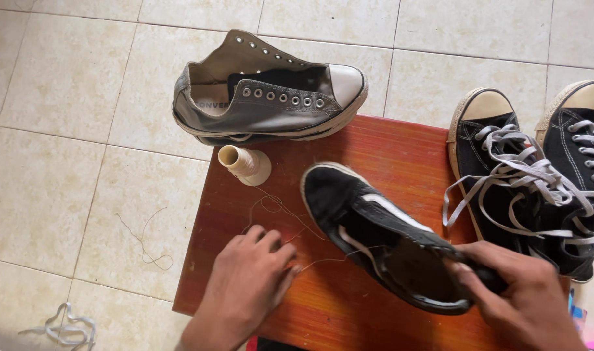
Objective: The person sews a black shoe by hand, using a needle and thread to stitch the upper to the sole while other shoes sit on the table.
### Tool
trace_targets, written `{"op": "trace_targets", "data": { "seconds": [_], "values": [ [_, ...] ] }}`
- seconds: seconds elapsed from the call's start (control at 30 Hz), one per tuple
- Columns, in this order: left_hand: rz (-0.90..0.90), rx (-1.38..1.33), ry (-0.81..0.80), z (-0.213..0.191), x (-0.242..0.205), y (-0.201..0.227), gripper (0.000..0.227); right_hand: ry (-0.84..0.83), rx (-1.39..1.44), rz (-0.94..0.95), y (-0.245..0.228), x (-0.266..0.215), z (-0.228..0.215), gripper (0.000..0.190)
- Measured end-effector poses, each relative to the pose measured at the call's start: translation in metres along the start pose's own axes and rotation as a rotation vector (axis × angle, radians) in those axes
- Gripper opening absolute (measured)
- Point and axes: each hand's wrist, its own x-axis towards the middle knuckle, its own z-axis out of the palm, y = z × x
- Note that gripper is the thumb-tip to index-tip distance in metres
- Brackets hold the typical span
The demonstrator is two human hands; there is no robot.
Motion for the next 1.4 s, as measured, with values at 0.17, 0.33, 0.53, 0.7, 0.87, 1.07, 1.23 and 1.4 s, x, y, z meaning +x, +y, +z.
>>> {"op": "trace_targets", "data": {
  "seconds": [0.17, 0.33, 0.53, 0.7, 0.87, 1.07, 1.23, 1.4],
  "values": [
    [0.193, -0.298, 0.480, -0.061, 0.015, 0.064, 0.017, -0.057, 0.135, -0.066, -0.027, 0.011, 0.032, 0.016],
    [0.318, -0.519, 0.564, -0.042, 0.035, 0.115, 0.022, -0.131, 0.268, -0.113, -0.036, 0.023, 0.063, 0.021],
    [0.061, -0.438, 0.310, -0.017, 0.043, 0.141, 0.052, -0.190, 0.365, 0.061, 0.012, 0.003, 0.057, 0.042],
    [-0.087, -0.118, 0.202, 0.011, 0.052, 0.167, 0.089, -0.187, 0.331, -0.011, 0.046, -0.030, 0.057, 0.063],
    [-0.139, -0.090, 0.177, 0.028, 0.044, 0.170, 0.057, -0.117, 0.318, -0.146, 0.054, -0.049, 0.070, 0.049],
    [-0.200, -0.437, 0.241, 0.050, 0.020, 0.152, 0.044, -0.070, 0.413, -0.259, 0.052, -0.053, 0.073, 0.027],
    [-0.044, -0.614, 0.413, 0.066, 0.004, 0.140, 0.037, -0.090, 0.486, -0.321, 0.042, -0.052, 0.073, 0.023],
    [0.048, -0.612, 0.578, 0.111, -0.022, 0.124, 0.044, -0.027, 0.538, -0.365, 0.041, -0.058, 0.076, 0.024]
  ]
}}
